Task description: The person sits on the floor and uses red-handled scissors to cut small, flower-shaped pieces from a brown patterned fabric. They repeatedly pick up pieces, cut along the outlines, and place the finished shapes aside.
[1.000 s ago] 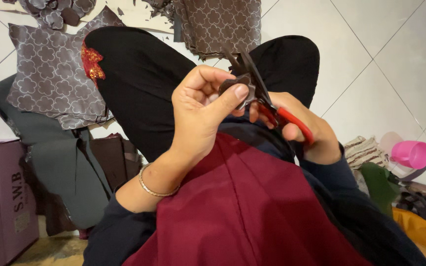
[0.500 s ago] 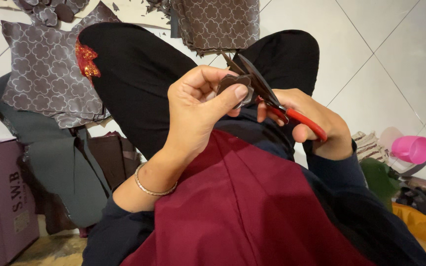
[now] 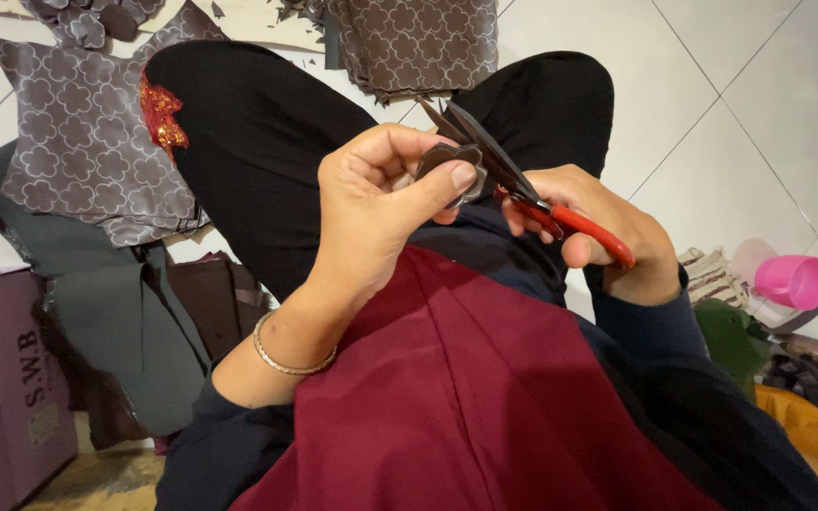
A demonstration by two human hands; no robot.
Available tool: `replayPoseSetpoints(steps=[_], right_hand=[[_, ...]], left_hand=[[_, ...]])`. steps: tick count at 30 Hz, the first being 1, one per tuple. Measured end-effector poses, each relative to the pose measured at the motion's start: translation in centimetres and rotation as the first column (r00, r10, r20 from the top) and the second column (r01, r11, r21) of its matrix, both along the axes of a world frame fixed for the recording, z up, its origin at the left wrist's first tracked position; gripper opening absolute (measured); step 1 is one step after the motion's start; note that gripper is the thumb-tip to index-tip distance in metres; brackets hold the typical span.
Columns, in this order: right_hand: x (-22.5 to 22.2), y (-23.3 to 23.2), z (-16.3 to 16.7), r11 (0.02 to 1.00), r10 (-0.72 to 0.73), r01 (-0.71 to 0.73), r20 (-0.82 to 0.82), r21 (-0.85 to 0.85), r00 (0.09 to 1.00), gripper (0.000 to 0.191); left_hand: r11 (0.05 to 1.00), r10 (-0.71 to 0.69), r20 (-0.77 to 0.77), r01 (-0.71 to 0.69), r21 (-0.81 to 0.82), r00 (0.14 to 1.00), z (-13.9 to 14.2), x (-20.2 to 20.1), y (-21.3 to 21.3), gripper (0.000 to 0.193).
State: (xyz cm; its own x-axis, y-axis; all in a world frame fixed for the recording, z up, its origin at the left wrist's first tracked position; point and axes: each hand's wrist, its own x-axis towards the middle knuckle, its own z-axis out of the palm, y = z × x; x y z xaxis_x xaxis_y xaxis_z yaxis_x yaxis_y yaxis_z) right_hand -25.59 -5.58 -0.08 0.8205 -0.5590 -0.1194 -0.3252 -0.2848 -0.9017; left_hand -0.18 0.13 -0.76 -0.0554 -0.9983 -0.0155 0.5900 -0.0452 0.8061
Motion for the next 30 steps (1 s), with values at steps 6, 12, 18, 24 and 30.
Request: replayPoseSetpoints(steps=[6, 12, 18, 24, 30], right_hand=[[-0.3, 0.1, 0.1, 1.000, -0.025, 0.025, -0.033, -0.011, 0.999, 0.099], [-1.1, -0.3, 0.0, 0.999, -0.024, 0.027, -0.067, 0.039, 0.997, 0.095], [-2.0, -0.1, 0.4, 0.990, -0.122, 0.130, -0.154, 0.046, 0.981, 0.095], [0.5, 0.4, 0.0, 0.911, -0.400, 0.361, 0.215, 0.197, 0.891, 0.075], [4.2, 0.1, -1.9, 0.847, -0.527, 0.479, 0.259, 0.229, 0.809, 0.023]], left_hand=[[1.000, -0.012, 0.031, 0.012, 0.002, 0.999, 0.1, 0.1, -0.1, 0.018], [0.999, -0.043, 0.027, 0.043, 0.000, 0.999, 0.1, 0.3, -0.4, 0.017], [0.999, -0.037, 0.016, 0.037, -0.006, 0.999, -0.3, 0.4, -0.7, 0.017], [1.000, 0.026, -0.074, -0.026, -0.008, 0.997, -1.8, -1.0, -1.2, 0.013], [0.978, -0.044, -0.310, 0.104, 0.179, 0.950, -4.6, -2.8, -1.9, 0.014]])
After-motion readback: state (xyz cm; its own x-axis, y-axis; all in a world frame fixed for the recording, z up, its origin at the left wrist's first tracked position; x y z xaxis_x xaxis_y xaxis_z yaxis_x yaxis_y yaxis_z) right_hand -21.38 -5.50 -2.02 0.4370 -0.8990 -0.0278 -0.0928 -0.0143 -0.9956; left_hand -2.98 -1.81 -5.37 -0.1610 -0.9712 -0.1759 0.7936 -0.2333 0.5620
